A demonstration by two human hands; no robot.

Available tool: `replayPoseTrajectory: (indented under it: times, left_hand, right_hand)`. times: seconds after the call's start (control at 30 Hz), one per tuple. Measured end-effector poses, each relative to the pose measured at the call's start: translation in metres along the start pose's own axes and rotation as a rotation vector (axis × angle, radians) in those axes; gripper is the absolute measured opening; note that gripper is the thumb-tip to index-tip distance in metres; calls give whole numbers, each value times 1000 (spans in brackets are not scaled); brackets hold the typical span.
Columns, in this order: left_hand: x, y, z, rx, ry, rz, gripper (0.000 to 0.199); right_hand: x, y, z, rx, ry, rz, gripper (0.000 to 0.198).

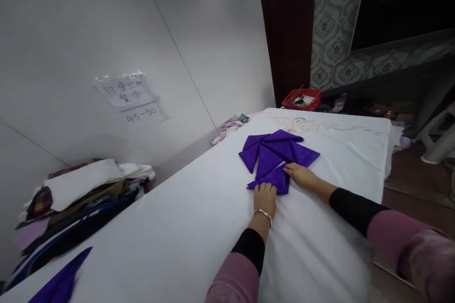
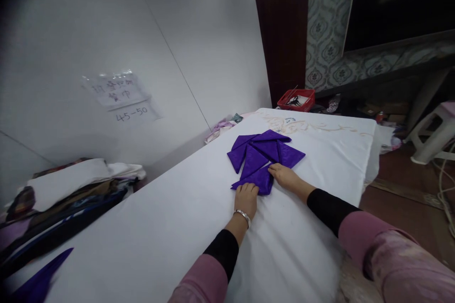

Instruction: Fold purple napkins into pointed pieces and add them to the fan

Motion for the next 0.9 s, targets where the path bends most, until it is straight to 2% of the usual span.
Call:
replayPoseTrajectory:
  times: [0.17,0.3,0.47,0.63,0.77,0.9]
  left_hand:
    - [-1,0,-2,-24,-2,34,24]
    - [-1,-1,-3,-37,16,31,27]
    - [1,2,-4,-61,53,66,30]
    - [0,3,-7,-98,24,57,31]
    - [0,9,-12,-131,52,76,36]
    - [0,12,-13,-188,62,45,38]
  right_hand:
    - [8,6,1,-61,-26,30,33]
    - [-1,7,14,-117,-117,25,37]
    - [-22,-16,39,-176,-251,-152,35]
    - [-33,-33,39,-104,-277,-308,33]
    - [-33,-30,31,-27,-287,-339,34]
    - [-33,-29,35,-12,-330,-330,31]
Point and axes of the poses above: each hand's wrist, its own x-axis towards the middle knuckle, its own z-axis out of the back of the hand, y = z × x, the point moved 8 cm from there along x, towards the middle knuckle, and after that the axes turned 9 degrees about -y, right-handed, at the moved point
